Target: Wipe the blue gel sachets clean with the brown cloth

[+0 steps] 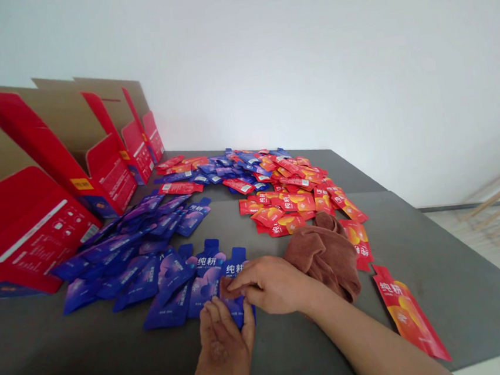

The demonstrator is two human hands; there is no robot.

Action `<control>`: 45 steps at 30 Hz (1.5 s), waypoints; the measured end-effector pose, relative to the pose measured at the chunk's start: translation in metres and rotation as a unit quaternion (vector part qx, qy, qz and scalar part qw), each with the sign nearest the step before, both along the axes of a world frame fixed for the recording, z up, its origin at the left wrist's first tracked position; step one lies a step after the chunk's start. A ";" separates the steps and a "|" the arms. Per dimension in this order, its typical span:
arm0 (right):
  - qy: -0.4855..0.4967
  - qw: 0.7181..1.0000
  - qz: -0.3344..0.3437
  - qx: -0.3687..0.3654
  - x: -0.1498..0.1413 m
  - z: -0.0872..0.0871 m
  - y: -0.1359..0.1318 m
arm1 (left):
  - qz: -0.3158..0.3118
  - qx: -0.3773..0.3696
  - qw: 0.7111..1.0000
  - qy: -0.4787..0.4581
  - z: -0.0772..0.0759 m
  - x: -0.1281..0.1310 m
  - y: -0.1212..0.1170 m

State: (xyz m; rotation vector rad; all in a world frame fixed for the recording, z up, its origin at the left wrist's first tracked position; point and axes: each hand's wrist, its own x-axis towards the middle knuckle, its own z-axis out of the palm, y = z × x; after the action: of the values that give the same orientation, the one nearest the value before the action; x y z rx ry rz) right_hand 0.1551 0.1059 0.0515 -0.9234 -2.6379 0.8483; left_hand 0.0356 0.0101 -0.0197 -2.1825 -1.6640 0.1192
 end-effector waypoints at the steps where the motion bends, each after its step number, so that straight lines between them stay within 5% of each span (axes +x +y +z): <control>1: -0.003 1.000 -0.028 0.006 0.001 -0.002 0.002 | 0.006 0.005 1.000 -0.004 0.000 0.000 0.000; 7: -0.032 0.990 -0.127 0.057 0.008 -0.010 0.013 | -0.037 0.020 0.998 -0.047 0.005 -0.005 0.003; 15: -0.002 1.000 0.020 0.008 0.001 0.003 -0.001 | -0.016 0.015 0.997 -0.069 0.001 0.001 0.000; 24: -0.039 0.989 -0.131 0.052 0.009 -0.009 0.013 | 0.041 0.020 0.996 -0.071 -0.010 0.010 0.001; 33: 0.006 1.000 0.031 0.000 0.001 0.003 -0.001 | -0.044 0.016 0.999 0.005 0.005 -0.007 0.001; 40: -0.034 0.991 -0.114 0.058 0.010 -0.008 0.012 | 0.002 0.019 1.000 0.007 0.007 0.000 0.002; 45: -0.029 0.997 -0.052 0.048 0.008 -0.003 0.009 | -0.004 0.018 1.000 0.006 0.005 0.003 0.002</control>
State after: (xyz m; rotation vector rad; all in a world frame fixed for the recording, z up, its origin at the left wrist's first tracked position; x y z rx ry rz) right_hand 0.1634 0.1144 0.0484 -1.0641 -2.6261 0.6735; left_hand 0.0386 0.0125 -0.0142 -2.1584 -1.6372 0.1001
